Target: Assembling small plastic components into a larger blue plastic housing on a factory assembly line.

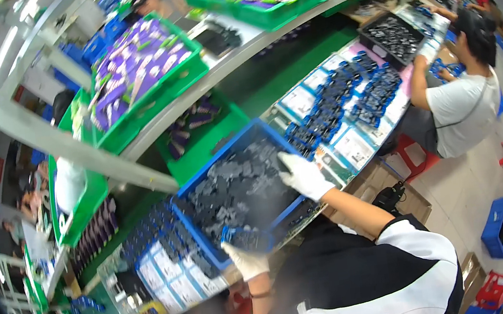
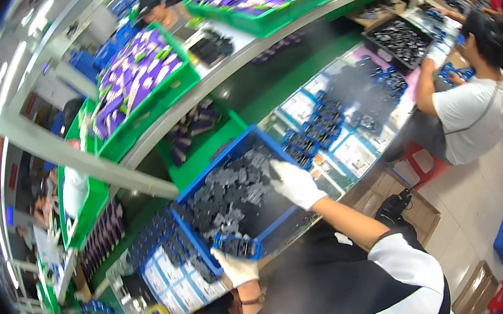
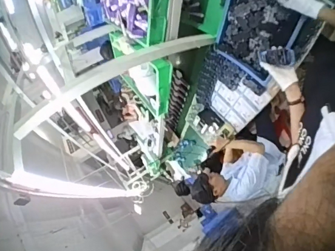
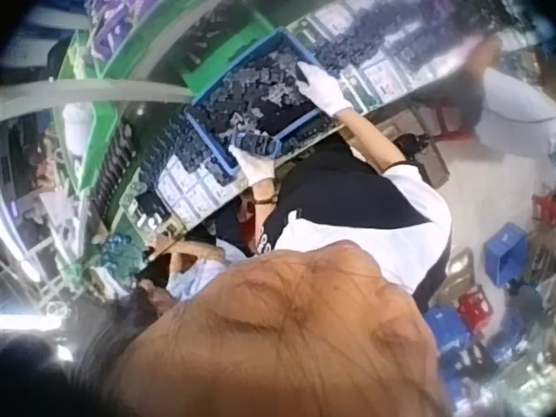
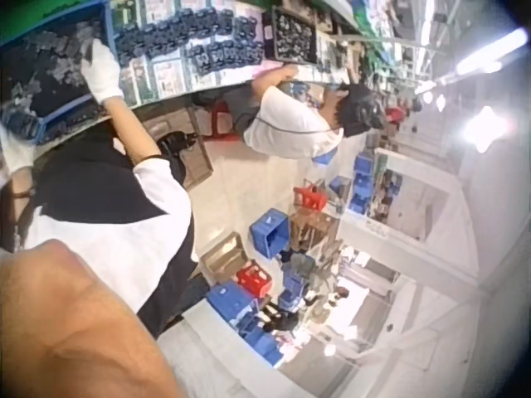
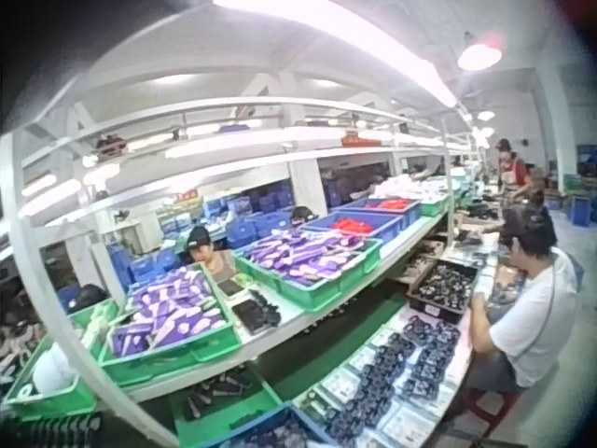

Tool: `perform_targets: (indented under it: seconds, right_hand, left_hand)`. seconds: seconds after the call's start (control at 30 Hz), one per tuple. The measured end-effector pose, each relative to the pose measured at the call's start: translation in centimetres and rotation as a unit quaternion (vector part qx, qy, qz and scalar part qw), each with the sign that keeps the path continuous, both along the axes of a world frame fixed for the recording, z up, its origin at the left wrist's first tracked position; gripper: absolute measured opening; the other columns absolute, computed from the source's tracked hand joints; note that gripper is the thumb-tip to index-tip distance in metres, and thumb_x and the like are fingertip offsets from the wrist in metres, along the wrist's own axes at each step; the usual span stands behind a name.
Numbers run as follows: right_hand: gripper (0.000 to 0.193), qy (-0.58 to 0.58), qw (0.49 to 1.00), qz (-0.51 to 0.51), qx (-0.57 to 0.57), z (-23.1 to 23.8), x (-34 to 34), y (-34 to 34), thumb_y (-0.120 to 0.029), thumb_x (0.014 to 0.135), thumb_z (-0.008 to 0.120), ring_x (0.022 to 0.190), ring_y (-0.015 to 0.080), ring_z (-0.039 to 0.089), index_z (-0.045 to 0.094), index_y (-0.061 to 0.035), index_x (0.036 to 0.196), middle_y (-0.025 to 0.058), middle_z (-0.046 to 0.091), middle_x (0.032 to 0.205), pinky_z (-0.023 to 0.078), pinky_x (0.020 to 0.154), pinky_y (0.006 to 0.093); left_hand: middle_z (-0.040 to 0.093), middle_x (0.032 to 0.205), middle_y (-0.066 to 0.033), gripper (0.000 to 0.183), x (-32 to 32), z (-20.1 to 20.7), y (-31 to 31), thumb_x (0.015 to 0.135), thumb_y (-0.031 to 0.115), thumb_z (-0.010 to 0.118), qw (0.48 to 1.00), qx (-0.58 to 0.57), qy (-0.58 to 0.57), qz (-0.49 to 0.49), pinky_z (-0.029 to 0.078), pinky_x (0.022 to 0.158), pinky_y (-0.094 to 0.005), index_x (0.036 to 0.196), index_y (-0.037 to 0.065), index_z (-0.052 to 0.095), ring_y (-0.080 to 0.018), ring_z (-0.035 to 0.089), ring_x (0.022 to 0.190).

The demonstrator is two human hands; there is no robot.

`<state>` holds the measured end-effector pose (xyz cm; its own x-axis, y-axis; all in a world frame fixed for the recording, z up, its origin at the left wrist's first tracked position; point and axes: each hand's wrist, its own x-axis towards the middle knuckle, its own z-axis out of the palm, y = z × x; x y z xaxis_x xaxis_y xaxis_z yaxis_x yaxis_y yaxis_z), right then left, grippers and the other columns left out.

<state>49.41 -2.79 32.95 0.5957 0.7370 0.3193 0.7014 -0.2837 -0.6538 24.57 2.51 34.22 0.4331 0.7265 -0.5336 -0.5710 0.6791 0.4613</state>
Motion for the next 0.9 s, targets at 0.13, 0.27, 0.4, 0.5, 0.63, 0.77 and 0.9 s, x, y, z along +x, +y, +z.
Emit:
perform_targets:
  seconds: [0.13,0.27,0.4,0.5,0.63,0.77,0.9]
  right_hand:
    - [0.05,0.012,0.995,0.07,0.07,6.2,-1.4,-3.0,-0.018,0.075,0.07,0.108,0.0316,0.056,0.055,0.0004,0.118,0.0191,0.058,0.117,0.043,0.095,0.0356]
    - [0.052,-0.05,0.984,0.114,0.131,9.3,-3.8,-3.9,-0.005,0.067,0.074,0.099,0.0311,0.061,0.057,-0.0004,0.116,0.0181,0.061,0.111,0.048,0.088,0.0353]
    - [0.055,-0.069,0.976,0.146,0.145,9.8,-5.7,-3.9,-0.003,0.065,0.074,0.098,0.0314,0.061,0.056,-0.0018,0.117,0.0171,0.061,0.11,0.049,0.086,0.0358]
    - [0.055,-0.077,0.973,0.169,0.14,10.3,-6.7,-3.8,-0.002,0.064,0.074,0.098,0.0315,0.061,0.056,-0.0014,0.116,0.0173,0.061,0.111,0.049,0.085,0.0357]
    - [0.054,-0.021,0.972,0.174,0.159,10.1,-7.5,-3.4,0.001,0.066,0.067,0.095,0.0317,0.062,0.054,0.0003,0.119,0.0174,0.061,0.109,0.05,0.083,0.0341]
    - [0.051,-0.051,0.975,0.14,0.166,10.7,-6.6,-2.7,0.009,0.063,0.051,0.088,0.0315,0.062,0.056,0.0025,0.113,0.0191,0.062,0.099,0.05,0.079,0.0355]
    - [0.04,-0.129,0.968,0.167,0.136,10.5,-4.3,-3.4,0.009,0.057,0.056,0.091,0.0315,0.059,0.066,-0.0096,0.091,0.0122,0.062,0.098,0.045,0.085,0.0395]
  left_hand:
    - [0.06,0.103,-0.0089,0.063,2.2,3.1,-0.1,0.084,0.066,0.042,0.999,-0.008,0.024,-0.03,0.042,0.087,-0.0509,0.114,0.013,0.053,-0.0289,0.055,0.094]
    - [0.06,0.107,-0.0103,0.06,2.3,2.9,-0.5,0.084,0.063,0.045,0.997,0.044,-0.055,-0.011,0.047,0.085,-0.0522,0.116,0.013,0.053,-0.0303,0.058,0.097]
    - [0.059,0.112,-0.012,0.062,1.7,4.4,-1.2,0.086,0.059,0.046,0.989,0.057,-0.139,-0.016,0.049,0.088,-0.0494,0.12,0.007,0.049,-0.0293,0.059,0.101]
    - [0.058,0.113,-0.0122,0.063,1.4,4.6,-1.5,0.086,0.06,0.045,0.989,0.042,-0.141,-0.005,0.049,0.088,-0.047,0.119,0.007,0.049,-0.029,0.058,0.102]
    - [0.059,0.11,-0.0118,0.066,1.4,4.7,-1.3,0.083,0.064,0.043,0.991,0.052,-0.121,0.005,0.05,0.085,-0.0446,0.117,0.009,0.05,-0.0287,0.059,0.098]
    - [0.06,0.108,-0.0121,0.067,1.2,5.3,-1.2,0.082,0.066,0.043,0.991,0.036,-0.125,-0.028,0.051,0.08,-0.0471,0.118,0.01,0.049,-0.0288,0.06,0.095]
    - [0.058,0.112,-0.0167,0.064,1.8,7.8,-1.5,0.09,0.063,0.027,0.992,-0.032,-0.044,-0.114,0.051,0.074,-0.0481,0.124,0.012,0.045,-0.0296,0.06,0.083]
